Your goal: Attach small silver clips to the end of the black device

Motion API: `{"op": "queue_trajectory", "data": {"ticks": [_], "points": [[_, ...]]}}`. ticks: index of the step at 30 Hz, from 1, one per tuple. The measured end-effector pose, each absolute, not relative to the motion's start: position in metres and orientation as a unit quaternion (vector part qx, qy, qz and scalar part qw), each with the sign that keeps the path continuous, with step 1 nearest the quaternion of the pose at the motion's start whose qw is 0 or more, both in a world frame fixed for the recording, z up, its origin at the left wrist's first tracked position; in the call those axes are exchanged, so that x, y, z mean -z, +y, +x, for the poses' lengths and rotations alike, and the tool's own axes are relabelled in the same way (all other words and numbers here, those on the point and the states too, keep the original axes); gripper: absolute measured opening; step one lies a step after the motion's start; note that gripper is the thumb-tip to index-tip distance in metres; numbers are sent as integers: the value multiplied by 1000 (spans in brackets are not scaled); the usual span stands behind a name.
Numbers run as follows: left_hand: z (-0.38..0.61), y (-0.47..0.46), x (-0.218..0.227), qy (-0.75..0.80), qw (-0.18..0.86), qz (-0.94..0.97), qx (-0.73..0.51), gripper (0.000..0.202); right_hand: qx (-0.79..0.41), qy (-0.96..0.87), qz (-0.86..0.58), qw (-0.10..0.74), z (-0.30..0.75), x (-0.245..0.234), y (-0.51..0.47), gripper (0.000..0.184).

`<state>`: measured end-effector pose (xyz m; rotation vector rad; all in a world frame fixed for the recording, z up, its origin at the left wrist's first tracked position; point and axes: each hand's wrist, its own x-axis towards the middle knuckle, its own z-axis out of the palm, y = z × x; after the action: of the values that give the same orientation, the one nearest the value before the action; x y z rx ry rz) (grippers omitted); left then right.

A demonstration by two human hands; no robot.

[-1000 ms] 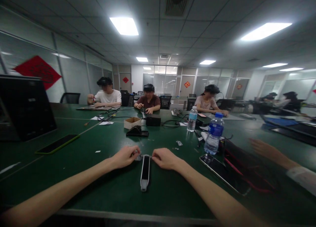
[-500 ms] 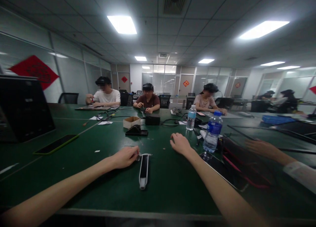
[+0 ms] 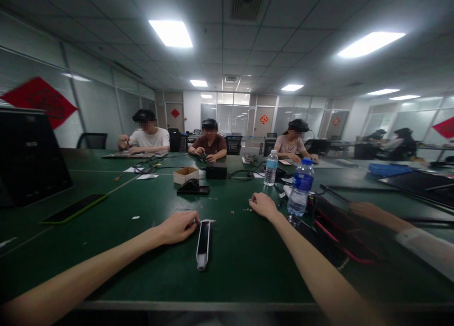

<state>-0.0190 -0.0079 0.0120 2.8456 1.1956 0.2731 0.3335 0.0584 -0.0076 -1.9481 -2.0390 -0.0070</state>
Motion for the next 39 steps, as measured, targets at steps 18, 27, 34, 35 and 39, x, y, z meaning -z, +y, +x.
{"op": "queue_trajectory", "data": {"ticks": [18,27,34,35,39], "points": [[-17,-11,-16,400,41,912,-77,6,87,-742,-603,280,303,-1,45,10],[-16,-12,-16,393,15,916,-81,7,-28,-859,-439,260,245,-15,5,6],[-16,-12,-16,389,15,917,-82,6,-45,-904,-372,206,235,-16,-6,4],[-16,-13,-17,388,13,918,-82,6,-51,-905,-370,203,235,-16,-7,5],[-16,-12,-17,390,15,917,-81,5,-65,-908,-367,192,234,-16,-10,8]]}}
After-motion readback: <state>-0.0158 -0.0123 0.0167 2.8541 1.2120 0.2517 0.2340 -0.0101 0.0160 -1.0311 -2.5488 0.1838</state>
